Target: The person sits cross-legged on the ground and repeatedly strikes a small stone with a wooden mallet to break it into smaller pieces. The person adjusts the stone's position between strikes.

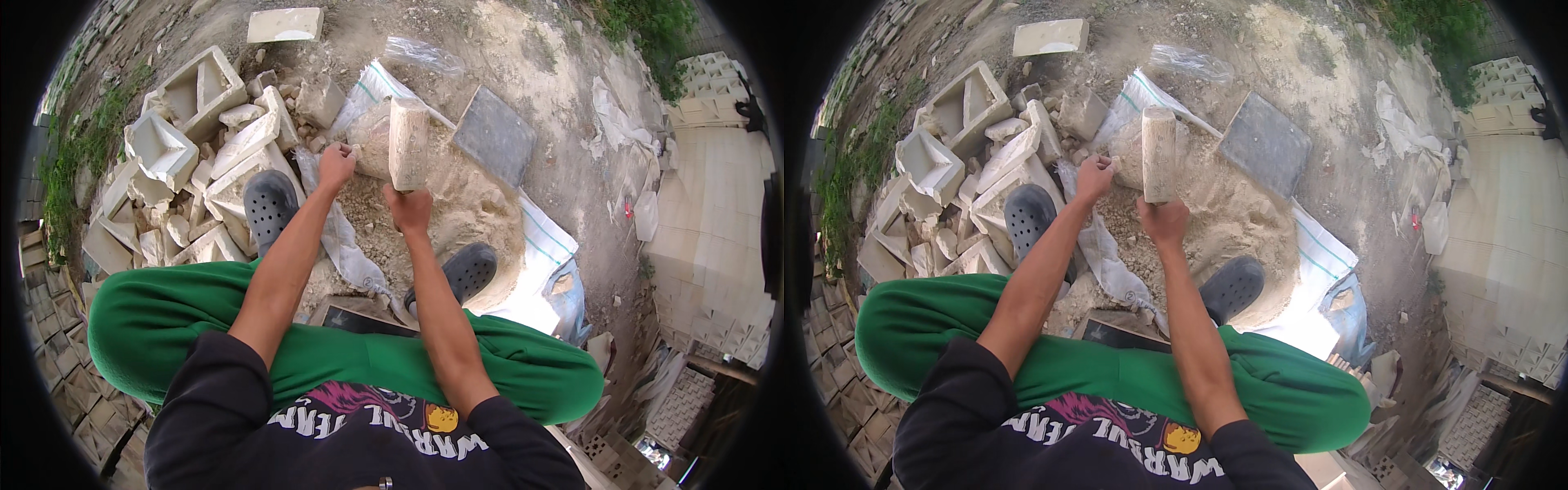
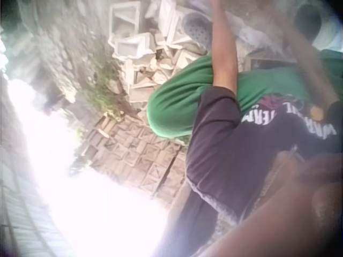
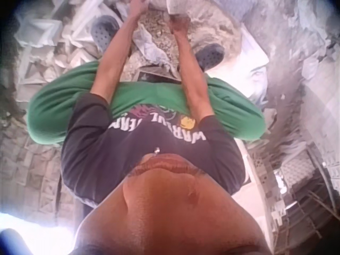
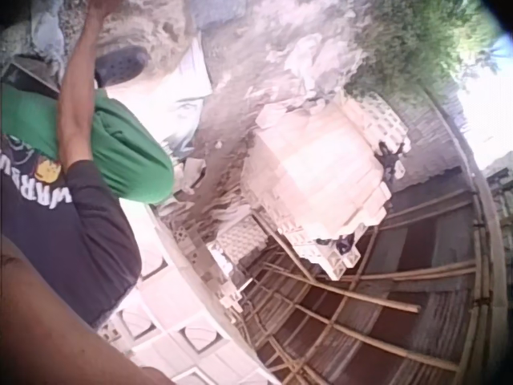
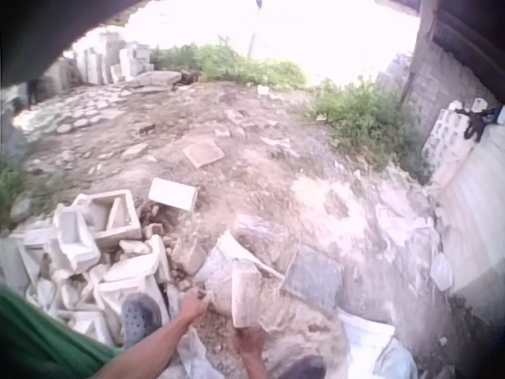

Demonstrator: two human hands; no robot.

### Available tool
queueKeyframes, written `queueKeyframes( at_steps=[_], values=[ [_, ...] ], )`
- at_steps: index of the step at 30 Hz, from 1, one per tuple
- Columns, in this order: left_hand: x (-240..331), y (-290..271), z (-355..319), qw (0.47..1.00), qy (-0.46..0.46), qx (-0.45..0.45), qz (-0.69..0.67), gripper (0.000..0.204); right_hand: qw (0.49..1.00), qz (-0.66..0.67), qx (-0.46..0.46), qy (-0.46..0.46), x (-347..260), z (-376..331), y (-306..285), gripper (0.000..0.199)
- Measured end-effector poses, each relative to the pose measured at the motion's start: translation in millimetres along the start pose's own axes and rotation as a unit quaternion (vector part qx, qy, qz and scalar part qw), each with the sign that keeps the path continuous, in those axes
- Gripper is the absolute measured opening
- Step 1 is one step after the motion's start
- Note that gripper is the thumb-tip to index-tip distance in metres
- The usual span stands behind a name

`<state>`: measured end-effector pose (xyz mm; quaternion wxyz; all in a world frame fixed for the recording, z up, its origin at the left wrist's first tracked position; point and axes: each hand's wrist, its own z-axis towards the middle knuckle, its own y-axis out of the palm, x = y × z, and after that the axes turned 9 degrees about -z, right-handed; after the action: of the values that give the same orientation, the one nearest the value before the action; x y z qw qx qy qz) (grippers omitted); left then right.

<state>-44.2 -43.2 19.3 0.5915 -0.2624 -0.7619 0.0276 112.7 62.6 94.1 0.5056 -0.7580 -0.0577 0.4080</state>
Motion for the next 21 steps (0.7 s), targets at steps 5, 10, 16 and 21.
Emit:
queueKeyframes(
  at_steps=[5,10,16,21],
  values=[
    [9.8,0.7,-2.5,0.999,-0.023,-0.025,0.006,0.027,0.999,-0.008,0.001,-0.045,13.9,2.0,7.6,0.046],
    [-8.4,-4.6,1.9,0.996,-0.037,-0.004,-0.082,0.031,0.963,-0.019,-0.219,0.157,29.6,4.6,21.4,0.052],
    [-4.6,-5.2,-5.5,0.994,0.040,0.058,-0.089,0.029,0.990,0.013,-0.127,0.061,-20.5,5.1,-15.1,0.049],
    [-8.3,1.0,-1.7,0.999,0.013,0.041,-0.030,0.026,0.994,0.081,-0.052,-0.047,-17.5,12.4,6.0,0.044]
  ],
)
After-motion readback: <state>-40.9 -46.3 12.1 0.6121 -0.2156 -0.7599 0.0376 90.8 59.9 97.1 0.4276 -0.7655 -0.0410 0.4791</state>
